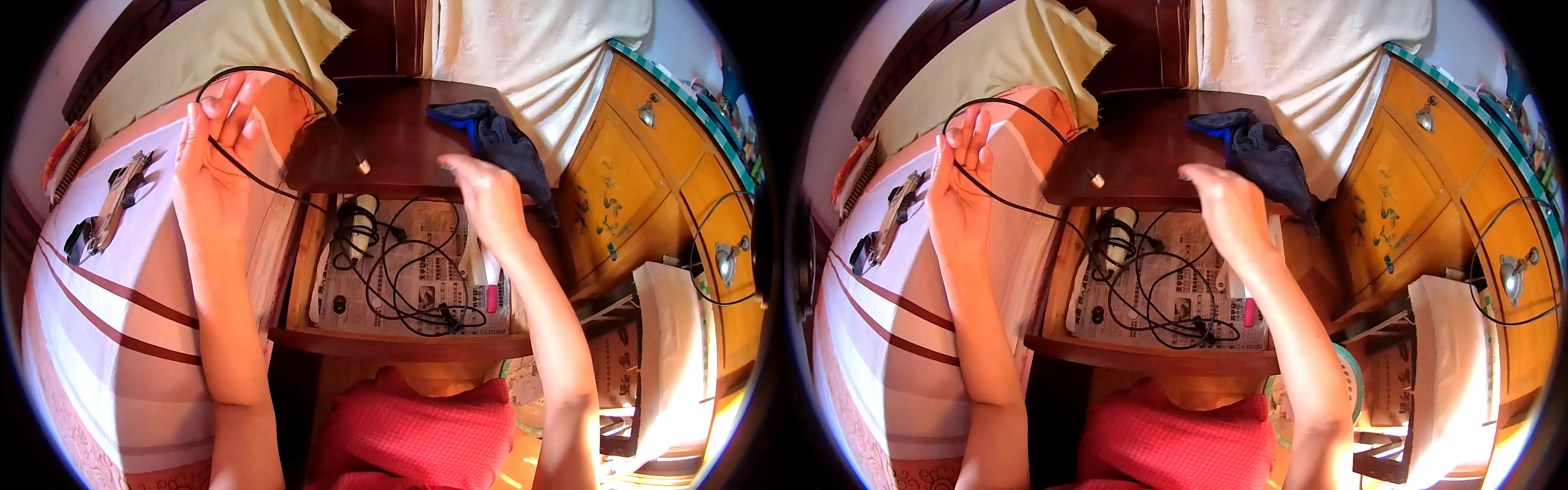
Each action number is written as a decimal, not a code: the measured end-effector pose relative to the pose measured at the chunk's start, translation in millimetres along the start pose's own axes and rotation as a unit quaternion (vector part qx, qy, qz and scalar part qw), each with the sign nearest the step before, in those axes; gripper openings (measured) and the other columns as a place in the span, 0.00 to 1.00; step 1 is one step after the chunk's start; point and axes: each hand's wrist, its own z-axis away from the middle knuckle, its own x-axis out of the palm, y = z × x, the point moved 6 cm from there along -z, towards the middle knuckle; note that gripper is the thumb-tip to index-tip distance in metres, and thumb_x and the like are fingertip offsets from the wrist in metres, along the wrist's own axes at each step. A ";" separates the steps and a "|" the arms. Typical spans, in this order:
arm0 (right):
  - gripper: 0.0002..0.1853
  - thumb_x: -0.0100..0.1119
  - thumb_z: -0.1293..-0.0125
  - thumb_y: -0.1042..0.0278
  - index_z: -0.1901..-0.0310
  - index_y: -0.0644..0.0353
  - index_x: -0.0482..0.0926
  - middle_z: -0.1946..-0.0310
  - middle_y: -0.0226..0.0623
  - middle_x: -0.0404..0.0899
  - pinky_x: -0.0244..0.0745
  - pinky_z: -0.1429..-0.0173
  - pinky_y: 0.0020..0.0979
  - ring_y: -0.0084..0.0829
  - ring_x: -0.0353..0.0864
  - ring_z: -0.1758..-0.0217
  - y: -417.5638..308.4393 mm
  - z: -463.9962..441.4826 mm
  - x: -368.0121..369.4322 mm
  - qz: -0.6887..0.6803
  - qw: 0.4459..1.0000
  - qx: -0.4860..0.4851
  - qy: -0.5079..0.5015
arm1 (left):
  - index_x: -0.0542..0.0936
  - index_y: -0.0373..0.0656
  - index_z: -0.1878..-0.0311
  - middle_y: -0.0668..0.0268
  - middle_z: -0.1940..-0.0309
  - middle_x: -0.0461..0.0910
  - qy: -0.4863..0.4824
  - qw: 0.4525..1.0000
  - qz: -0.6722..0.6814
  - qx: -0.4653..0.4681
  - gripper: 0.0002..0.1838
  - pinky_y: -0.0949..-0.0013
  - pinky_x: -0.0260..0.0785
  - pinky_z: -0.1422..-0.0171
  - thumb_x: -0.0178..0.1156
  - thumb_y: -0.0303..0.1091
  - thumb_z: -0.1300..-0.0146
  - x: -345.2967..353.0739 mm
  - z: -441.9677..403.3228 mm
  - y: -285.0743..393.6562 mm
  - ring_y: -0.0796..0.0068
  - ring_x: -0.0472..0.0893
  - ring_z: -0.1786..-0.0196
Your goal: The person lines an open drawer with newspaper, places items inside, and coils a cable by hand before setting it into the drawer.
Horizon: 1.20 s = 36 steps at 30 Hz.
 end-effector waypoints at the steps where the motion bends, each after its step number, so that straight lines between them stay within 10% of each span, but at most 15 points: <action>1: 0.10 0.52 0.40 0.79 0.58 0.63 0.80 0.60 0.46 0.81 0.78 0.54 0.35 0.43 0.82 0.59 4.5 -3.2 -3.6 -0.021 0.999 -0.007 0.049 | 0.72 0.39 0.61 0.52 0.40 0.69 0.001 1.000 0.000 -0.001 0.11 0.70 0.71 0.44 0.43 0.36 0.28 1.3 1.3 -0.8 0.63 0.67 0.34; 11: 0.15 0.49 0.38 0.78 0.50 0.62 0.76 0.48 0.46 0.75 0.70 0.43 0.39 0.45 0.75 0.47 6.2 -14.1 25.0 0.255 0.959 -0.027 -0.124 | 0.74 0.40 0.62 0.56 0.50 0.77 0.020 0.999 -0.001 -0.036 0.13 0.67 0.73 0.51 0.45 0.37 0.28 20.5 6.9 -13.9 0.62 0.76 0.43; 15: 0.20 0.51 0.31 0.59 0.44 0.64 0.74 0.47 0.41 0.76 0.66 0.40 0.29 0.31 0.74 0.43 -19.1 -12.6 27.3 -0.299 0.933 0.113 -0.163 | 0.74 0.40 0.62 0.56 0.50 0.77 0.016 0.998 -0.014 -0.055 0.13 0.67 0.73 0.51 0.44 0.39 0.28 18.9 10.2 -24.6 0.62 0.76 0.43; 23: 0.14 0.57 0.35 0.63 0.55 0.65 0.80 0.63 0.33 0.83 0.70 0.58 0.18 0.16 0.76 0.62 -15.6 7.9 24.8 -0.439 0.851 0.205 -0.203 | 0.75 0.39 0.62 0.61 0.60 0.79 -0.002 0.989 -0.037 -0.141 0.14 0.71 0.71 0.52 0.47 0.39 0.29 0.1 25.5 -57.1 0.74 0.78 0.56; 25: 0.15 0.58 0.35 0.63 0.53 0.64 0.79 0.62 0.35 0.82 0.68 0.59 0.15 0.16 0.76 0.61 2.9 12.2 18.8 -0.504 0.798 0.294 -0.151 | 0.77 0.39 0.62 0.70 0.69 0.75 -0.024 0.931 -0.323 -0.166 0.14 0.75 0.66 0.51 0.49 0.39 0.30 -12.1 30.5 -65.8 0.82 0.73 0.63; 29: 0.12 0.61 0.38 0.68 0.55 0.64 0.78 0.64 0.35 0.81 0.76 0.56 0.18 0.20 0.80 0.62 -5.2 20.0 29.0 -0.617 0.708 0.321 -0.117 | 0.82 0.36 0.62 0.70 0.67 0.79 -0.038 0.883 -0.456 -0.106 0.11 0.81 0.62 0.53 0.55 0.34 0.34 0.2 42.6 -80.5 0.84 0.73 0.60; 36: 0.09 0.65 0.42 0.71 0.63 0.60 0.75 0.67 0.31 0.80 0.76 0.57 0.19 0.20 0.79 0.66 -29.6 21.5 42.2 -0.647 0.679 0.340 0.063 | 0.82 0.36 0.57 0.72 0.73 0.80 -0.052 0.958 -0.203 -0.197 0.11 0.84 0.59 0.72 0.61 0.33 0.38 40.8 62.1 -104.5 0.91 0.67 0.76</action>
